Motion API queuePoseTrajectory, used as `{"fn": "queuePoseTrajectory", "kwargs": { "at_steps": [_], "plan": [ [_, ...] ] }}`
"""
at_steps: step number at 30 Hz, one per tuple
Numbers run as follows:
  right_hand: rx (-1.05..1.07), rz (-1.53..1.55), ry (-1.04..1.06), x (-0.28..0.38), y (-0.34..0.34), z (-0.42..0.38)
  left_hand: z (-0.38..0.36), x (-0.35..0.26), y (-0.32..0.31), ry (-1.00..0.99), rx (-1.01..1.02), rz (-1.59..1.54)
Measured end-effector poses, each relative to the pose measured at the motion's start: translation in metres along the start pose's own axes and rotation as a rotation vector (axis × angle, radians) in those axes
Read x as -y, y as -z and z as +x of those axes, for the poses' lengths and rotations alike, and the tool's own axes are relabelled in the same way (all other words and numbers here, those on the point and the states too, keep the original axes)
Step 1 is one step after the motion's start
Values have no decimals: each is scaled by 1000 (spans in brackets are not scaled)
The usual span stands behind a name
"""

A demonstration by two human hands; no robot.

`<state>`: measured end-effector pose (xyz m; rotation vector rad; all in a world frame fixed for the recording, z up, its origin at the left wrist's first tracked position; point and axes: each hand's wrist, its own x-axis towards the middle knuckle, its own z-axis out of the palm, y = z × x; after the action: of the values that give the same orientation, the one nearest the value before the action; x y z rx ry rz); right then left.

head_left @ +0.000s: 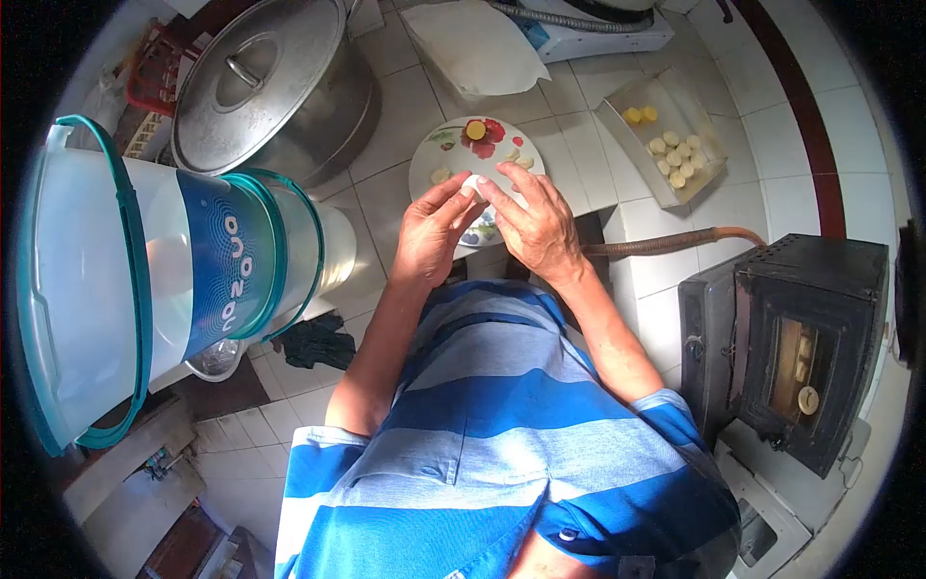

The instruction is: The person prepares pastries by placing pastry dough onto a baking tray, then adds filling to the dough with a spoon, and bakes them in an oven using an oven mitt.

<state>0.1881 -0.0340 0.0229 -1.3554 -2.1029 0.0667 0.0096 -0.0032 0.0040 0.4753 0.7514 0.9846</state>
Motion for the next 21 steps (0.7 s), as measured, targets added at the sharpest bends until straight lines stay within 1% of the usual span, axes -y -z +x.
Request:
{"fn": "queuePoseTrajectory", "kwargs": {
  "at_steps": [4, 10, 12, 15, 16, 18, 19, 21],
  "plan": [
    [-58, -14, 38, 1, -5, 1, -2, -2, -3, -15, -29, 51],
    [-38, 56, -20, 10, -7, 0, 1, -1, 2, -27, -27, 42],
    [-58, 143, -71, 12, -8, 1, 0, -4, 1, -27, -31, 38],
    [-66, 134, -59, 13, -8, 2, 0, -7, 0, -21, -37, 26],
    [-66, 134, -59, 14, -8, 1, 0, -7, 0, -40, -30, 66],
    [-23, 293, -134, 15, -8, 1, 0, -8, 1, -58, -22, 106],
    [-23, 294, -135, 15, -7, 2, 0, -9, 1, -54, -14, 103],
    [-116, 487, -266, 15, -3, 6, -1, -11, 2, -48, -5, 101]
  ]
}}
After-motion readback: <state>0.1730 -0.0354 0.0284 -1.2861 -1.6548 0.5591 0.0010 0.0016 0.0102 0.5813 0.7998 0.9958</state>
